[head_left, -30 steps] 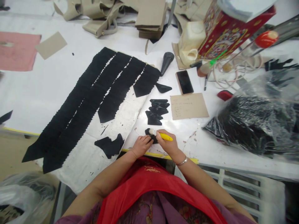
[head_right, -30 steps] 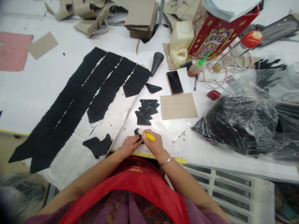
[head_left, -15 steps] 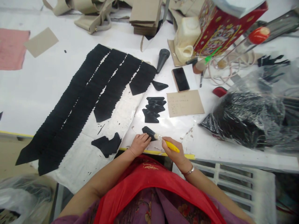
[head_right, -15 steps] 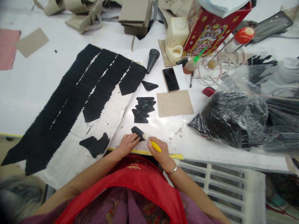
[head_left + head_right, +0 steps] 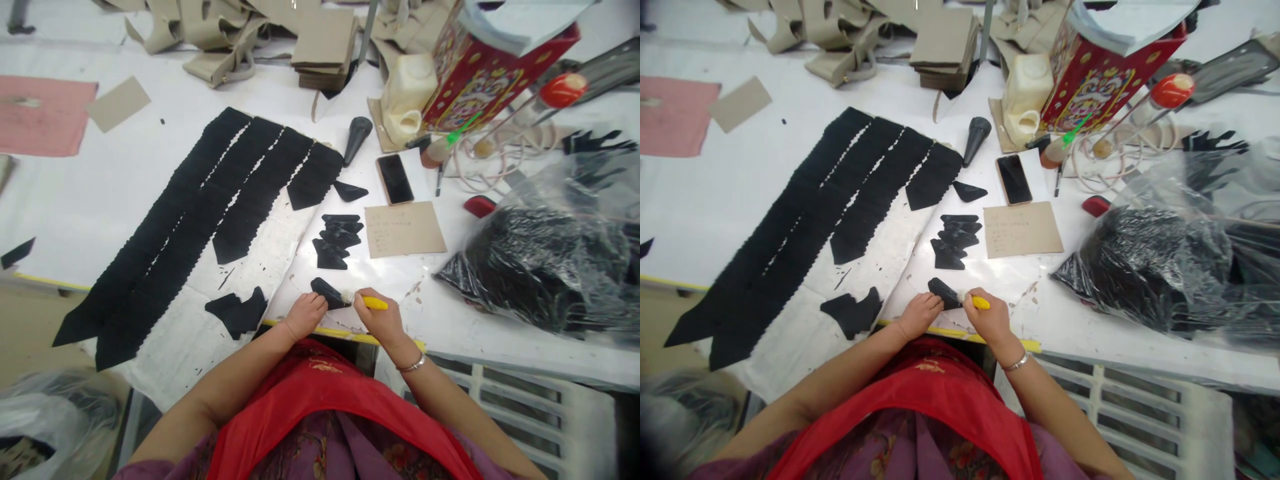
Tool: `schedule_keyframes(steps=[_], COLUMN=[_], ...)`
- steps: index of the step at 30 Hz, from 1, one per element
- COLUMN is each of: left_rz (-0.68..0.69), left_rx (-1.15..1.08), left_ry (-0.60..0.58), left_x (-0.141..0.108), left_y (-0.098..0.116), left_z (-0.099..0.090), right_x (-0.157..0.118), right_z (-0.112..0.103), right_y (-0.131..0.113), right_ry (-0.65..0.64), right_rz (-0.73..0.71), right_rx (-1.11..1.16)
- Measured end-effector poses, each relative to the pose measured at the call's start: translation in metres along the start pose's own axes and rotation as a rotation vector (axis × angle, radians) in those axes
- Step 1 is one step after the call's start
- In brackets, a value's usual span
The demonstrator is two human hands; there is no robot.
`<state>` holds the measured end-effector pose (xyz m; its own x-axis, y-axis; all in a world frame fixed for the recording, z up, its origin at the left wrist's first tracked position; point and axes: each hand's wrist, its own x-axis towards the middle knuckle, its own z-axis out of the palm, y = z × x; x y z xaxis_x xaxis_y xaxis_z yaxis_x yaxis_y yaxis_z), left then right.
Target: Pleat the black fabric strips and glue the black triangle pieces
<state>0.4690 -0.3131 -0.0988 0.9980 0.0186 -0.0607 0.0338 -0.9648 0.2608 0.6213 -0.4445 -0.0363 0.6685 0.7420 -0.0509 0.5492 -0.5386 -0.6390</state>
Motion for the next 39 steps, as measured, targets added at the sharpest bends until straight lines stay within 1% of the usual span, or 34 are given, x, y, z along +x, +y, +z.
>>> schedule_keyframes(steps=[2, 4, 6, 7, 9, 11, 13, 15, 17, 18, 20, 21, 23, 24, 25, 26, 27, 29, 30, 32, 34, 36, 38, 39], left_rz=[0.002, -0.01, -0.045, -0.076, -0.165, -0.262, -0.328, -0.367, -0.424, -0.462, -0.528, -0.538, -0.491, -0.437, -0.37, -0.294, -0.219, -0.103, -0.077, -0.074, -0.051, 0.05, 0.14, 0.15], left_rx=[0.002, -0.009, -0.034, -0.053, -0.119, -0.236, -0.388, -0.532, -0.632, -0.658, -0.654, -0.623, -0.514, -0.445, -0.375, -0.31, -0.251, -0.16, -0.127, -0.091, -0.093, -0.108, -0.103, -0.091], left_ry=[-0.003, 0.004, 0.005, 0.004, 0.002, 0.001, 0.013, 0.046, 0.122, 0.184, 0.355, 0.45, 0.601, 0.642, 0.653, 0.629, 0.582, 0.452, 0.396, 0.338, 0.317, 0.27, 0.195, 0.161], left_x=[0.0, 0.001, 0.002, 0.004, 0.008, 0.013, 0.016, 0.017, 0.015, 0.014, 0.011, 0.01, 0.012, 0.015, 0.019, 0.023, 0.028, 0.036, 0.037, 0.034, 0.023, 0.008, -0.006, -0.011], left_y=[0.001, 0.003, 0.004, 0.004, 0.004, 0.001, -0.003, -0.006, -0.01, -0.012, -0.017, -0.02, -0.027, -0.031, -0.035, -0.04, -0.043, -0.05, -0.052, -0.052, -0.046, -0.033, -0.018, -0.011], left_z=[-0.001, 0.0, 0.0, 0.0, -0.001, -0.003, -0.005, -0.007, -0.012, -0.015, -0.026, -0.032, -0.043, -0.047, -0.048, -0.047, -0.043, -0.031, -0.024, -0.011, -0.003, 0.001, 0.006, 0.008], right_x=[0.015, 0.028, 0.036, 0.037, 0.034, 0.024, 0.011, -0.003, -0.015, -0.019, -0.023, -0.023, -0.022, -0.02, -0.018, -0.016, -0.014, -0.01, -0.009, -0.006, -0.002, 0.003, 0.008, 0.011], right_z=[0.011, 0.022, 0.027, 0.027, 0.02, 0.009, 0.003, 0.005, 0.015, 0.021, 0.029, 0.031, 0.029, 0.026, 0.022, 0.018, 0.014, 0.006, 0.002, -0.004, -0.011, -0.016, -0.017, -0.016], right_y=[-0.011, -0.019, -0.023, -0.022, -0.016, -0.008, -0.001, 0.003, 0.006, 0.007, 0.009, 0.01, 0.012, 0.013, 0.014, 0.015, 0.015, 0.016, 0.016, 0.017, 0.018, 0.016, 0.012, 0.009], right_ry=[0.003, -0.045, -0.077, -0.068, -0.002, 0.063, 0.064, 0.022, -0.003, 0.001, 0.027, 0.046, 0.077, 0.089, 0.097, 0.103, 0.108, 0.117, 0.125, 0.152, 0.19, 0.21, 0.178, 0.147], right_rz=[-0.031, -0.074, -0.089, -0.081, -0.043, -0.013, -0.027, -0.067, -0.11, -0.126, -0.145, -0.146, -0.132, -0.118, -0.1, -0.082, -0.061, -0.012, 0.017, 0.083, 0.142, 0.192, 0.245, 0.273], right_rx=[0.087, 0.159, 0.15, 0.133, 0.126, 0.164, 0.196, 0.205, 0.21, 0.212, 0.212, 0.212, 0.217, 0.219, 0.22, 0.222, 0.224, 0.238, 0.253, 0.287, 0.319, 0.362, 0.415, 0.442])
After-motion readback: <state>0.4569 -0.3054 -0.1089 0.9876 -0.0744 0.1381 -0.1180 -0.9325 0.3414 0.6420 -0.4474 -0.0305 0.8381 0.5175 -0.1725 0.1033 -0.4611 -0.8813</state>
